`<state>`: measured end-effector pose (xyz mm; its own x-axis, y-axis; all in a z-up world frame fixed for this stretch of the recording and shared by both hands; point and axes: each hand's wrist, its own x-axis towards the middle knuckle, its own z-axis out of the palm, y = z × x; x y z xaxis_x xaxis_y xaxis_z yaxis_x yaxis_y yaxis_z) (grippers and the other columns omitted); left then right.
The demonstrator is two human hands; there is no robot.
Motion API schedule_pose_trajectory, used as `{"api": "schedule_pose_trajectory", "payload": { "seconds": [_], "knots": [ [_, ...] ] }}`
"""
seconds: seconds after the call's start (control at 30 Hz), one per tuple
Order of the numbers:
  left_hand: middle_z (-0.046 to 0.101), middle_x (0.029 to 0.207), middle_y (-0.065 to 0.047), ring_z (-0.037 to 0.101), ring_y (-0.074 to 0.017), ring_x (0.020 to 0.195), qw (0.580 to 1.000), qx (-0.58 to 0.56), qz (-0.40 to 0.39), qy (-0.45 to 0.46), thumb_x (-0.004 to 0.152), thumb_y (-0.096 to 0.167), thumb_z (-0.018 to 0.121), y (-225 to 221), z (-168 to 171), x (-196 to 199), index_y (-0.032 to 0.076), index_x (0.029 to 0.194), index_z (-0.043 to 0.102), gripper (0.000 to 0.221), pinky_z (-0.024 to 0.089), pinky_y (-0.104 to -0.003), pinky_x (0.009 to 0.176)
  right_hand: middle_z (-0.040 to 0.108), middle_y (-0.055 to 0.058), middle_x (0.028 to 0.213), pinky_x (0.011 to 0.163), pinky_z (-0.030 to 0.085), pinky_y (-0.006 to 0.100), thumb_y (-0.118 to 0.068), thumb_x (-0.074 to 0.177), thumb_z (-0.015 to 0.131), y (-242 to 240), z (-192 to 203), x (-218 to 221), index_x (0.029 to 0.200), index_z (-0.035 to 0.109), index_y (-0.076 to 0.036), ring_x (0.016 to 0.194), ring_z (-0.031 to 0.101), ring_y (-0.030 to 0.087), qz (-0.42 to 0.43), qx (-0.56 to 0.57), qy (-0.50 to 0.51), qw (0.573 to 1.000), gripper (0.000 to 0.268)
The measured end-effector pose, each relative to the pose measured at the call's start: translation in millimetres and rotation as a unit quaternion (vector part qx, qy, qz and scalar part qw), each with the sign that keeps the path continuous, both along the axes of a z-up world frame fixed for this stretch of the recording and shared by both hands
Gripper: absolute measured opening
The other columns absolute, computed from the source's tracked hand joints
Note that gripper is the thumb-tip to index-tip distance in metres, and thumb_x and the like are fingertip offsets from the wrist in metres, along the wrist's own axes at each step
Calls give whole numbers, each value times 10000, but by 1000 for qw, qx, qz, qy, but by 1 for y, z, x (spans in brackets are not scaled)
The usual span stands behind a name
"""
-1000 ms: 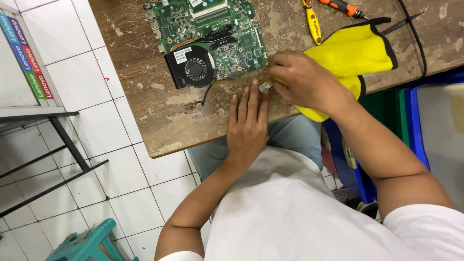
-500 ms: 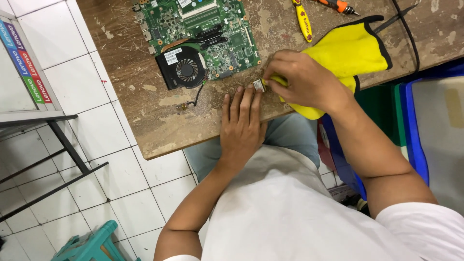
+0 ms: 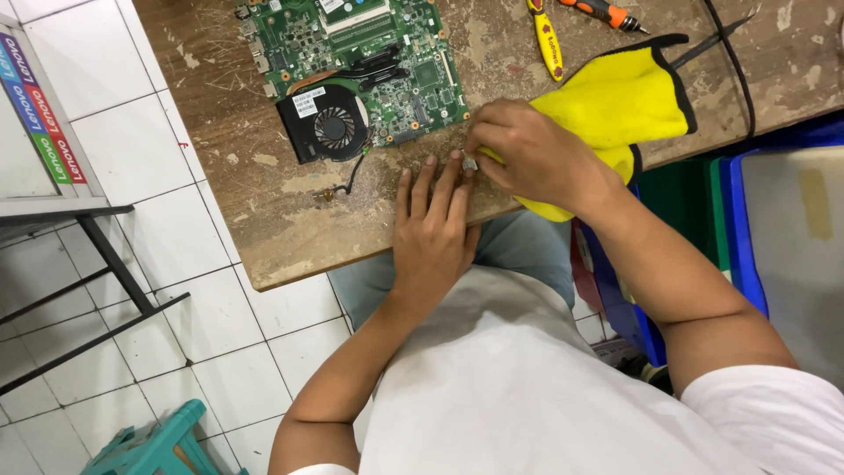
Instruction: Inspecting and cleaning a small electronic component from a computer motherboard using a screwdriver.
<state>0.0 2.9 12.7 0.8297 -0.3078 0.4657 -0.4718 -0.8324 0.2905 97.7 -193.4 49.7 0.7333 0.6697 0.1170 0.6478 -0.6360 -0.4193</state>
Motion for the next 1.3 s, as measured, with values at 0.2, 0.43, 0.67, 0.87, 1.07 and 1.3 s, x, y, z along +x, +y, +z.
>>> {"api": "schedule_pose_trajectory", "payload": {
  "seconds": [0.2, 0.43, 0.67, 0.87, 1.07, 1.3],
  "knots": [
    [658, 1533, -134, 580, -396, 1455, 1000, -4, -6, 4, 941, 221, 693, 0, 0, 2, 89, 1391, 744, 471, 386, -615, 1269, 721, 145, 1062, 961, 572, 464, -53, 944, 779, 1, -1, -3, 987, 735, -50, 1085, 728, 366, -15, 2, -6, 1000, 62],
    [671, 1513, -123, 578, -397, 1452, 1000, -12, -10, 7, 939, 228, 693, 1, -6, 1, 108, 1364, 760, 447, 376, -631, 1268, 703, 155, 1070, 962, 579, 487, -83, 950, 792, -7, 2, -6, 1006, 722, -33, 1094, 719, 388, -22, 6, -4, 1000, 102],
    [634, 1488, -171, 553, -433, 1469, 1000, -4, -22, -6, 946, 238, 736, 1, -12, 1, 128, 1385, 749, 453, 368, -659, 1266, 690, 188, 1061, 933, 595, 516, -45, 933, 797, 0, -10, -2, 1034, 734, -24, 1078, 722, 435, -11, 42, 5, 999, 121],
    [589, 1433, -177, 540, -438, 1476, 999, 36, -10, -11, 947, 247, 747, 1, -7, 1, 189, 1514, 669, 575, 384, -677, 1265, 685, 178, 1081, 940, 598, 514, -50, 958, 827, -11, -3, -2, 1081, 752, -28, 1125, 727, 442, -26, 60, 0, 998, 146],
    [519, 1592, -197, 527, -389, 1518, 1000, 24, 5, -4, 1042, 253, 565, -4, -11, -1, 81, 1595, 582, 579, 362, -619, 1298, 688, 215, 1105, 894, 587, 540, -28, 948, 798, -14, 5, -1, 1132, 697, -22, 1102, 719, 458, -46, 49, 23, 997, 211],
    [594, 1591, -213, 562, -391, 1492, 999, 39, 11, -10, 1077, 212, 560, -3, -2, 1, 12, 1487, 686, 473, 371, -609, 1288, 711, 165, 1035, 861, 598, 506, -29, 932, 788, -1, -11, -13, 1087, 669, -63, 1043, 738, 418, -46, 49, 47, 997, 199]
  ]
}}
